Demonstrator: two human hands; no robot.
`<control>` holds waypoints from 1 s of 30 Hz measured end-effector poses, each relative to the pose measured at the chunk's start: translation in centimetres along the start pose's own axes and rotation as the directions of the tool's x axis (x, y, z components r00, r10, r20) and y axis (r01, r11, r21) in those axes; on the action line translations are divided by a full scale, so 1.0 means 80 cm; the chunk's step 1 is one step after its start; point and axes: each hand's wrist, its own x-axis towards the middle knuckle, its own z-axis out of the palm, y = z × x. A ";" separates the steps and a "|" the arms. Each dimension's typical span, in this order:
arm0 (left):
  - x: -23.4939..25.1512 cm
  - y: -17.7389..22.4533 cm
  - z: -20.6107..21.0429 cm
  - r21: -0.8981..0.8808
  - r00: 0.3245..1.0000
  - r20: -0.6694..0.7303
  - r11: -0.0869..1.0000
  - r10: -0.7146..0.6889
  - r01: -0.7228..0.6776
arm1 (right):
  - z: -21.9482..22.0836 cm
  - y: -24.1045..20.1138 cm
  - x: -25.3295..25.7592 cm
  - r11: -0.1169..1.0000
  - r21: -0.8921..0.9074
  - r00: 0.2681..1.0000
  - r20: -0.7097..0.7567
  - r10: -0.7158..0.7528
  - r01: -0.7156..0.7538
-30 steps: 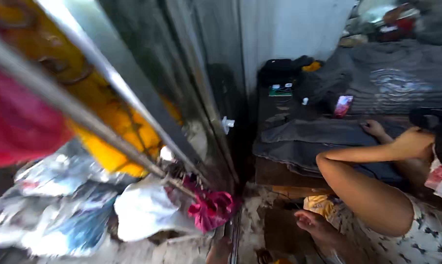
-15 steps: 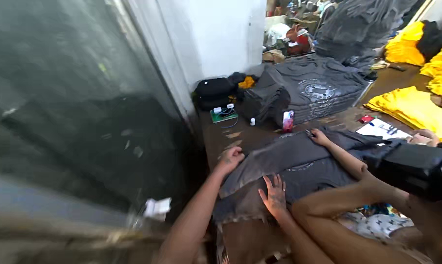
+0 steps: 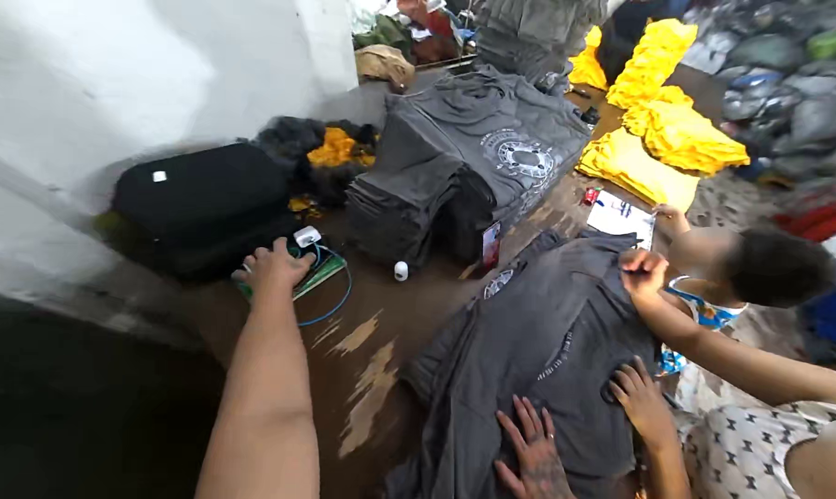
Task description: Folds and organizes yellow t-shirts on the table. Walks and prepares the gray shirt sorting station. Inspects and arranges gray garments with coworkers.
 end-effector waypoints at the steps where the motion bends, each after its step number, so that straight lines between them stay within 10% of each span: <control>1: 0.017 0.001 0.000 -0.012 1.000 0.021 1.000 0.007 -0.006 | -0.006 -0.005 0.004 1.000 0.017 0.999 0.042 0.024 -0.025; 9: 0.065 0.004 0.028 0.056 0.979 0.194 0.997 -0.059 0.049 | -0.006 -0.011 0.012 1.000 0.008 0.998 0.056 0.025 -0.025; 25: -0.136 0.041 -0.008 0.233 0.939 0.338 0.960 0.067 -0.153 | -0.010 -0.017 0.003 1.000 0.030 0.999 0.040 -0.001 -0.001; 30: -0.089 0.022 0.007 0.097 0.992 0.116 0.994 0.040 -0.052 | -0.006 -0.010 0.001 1.000 0.019 1.000 0.009 -0.016 0.016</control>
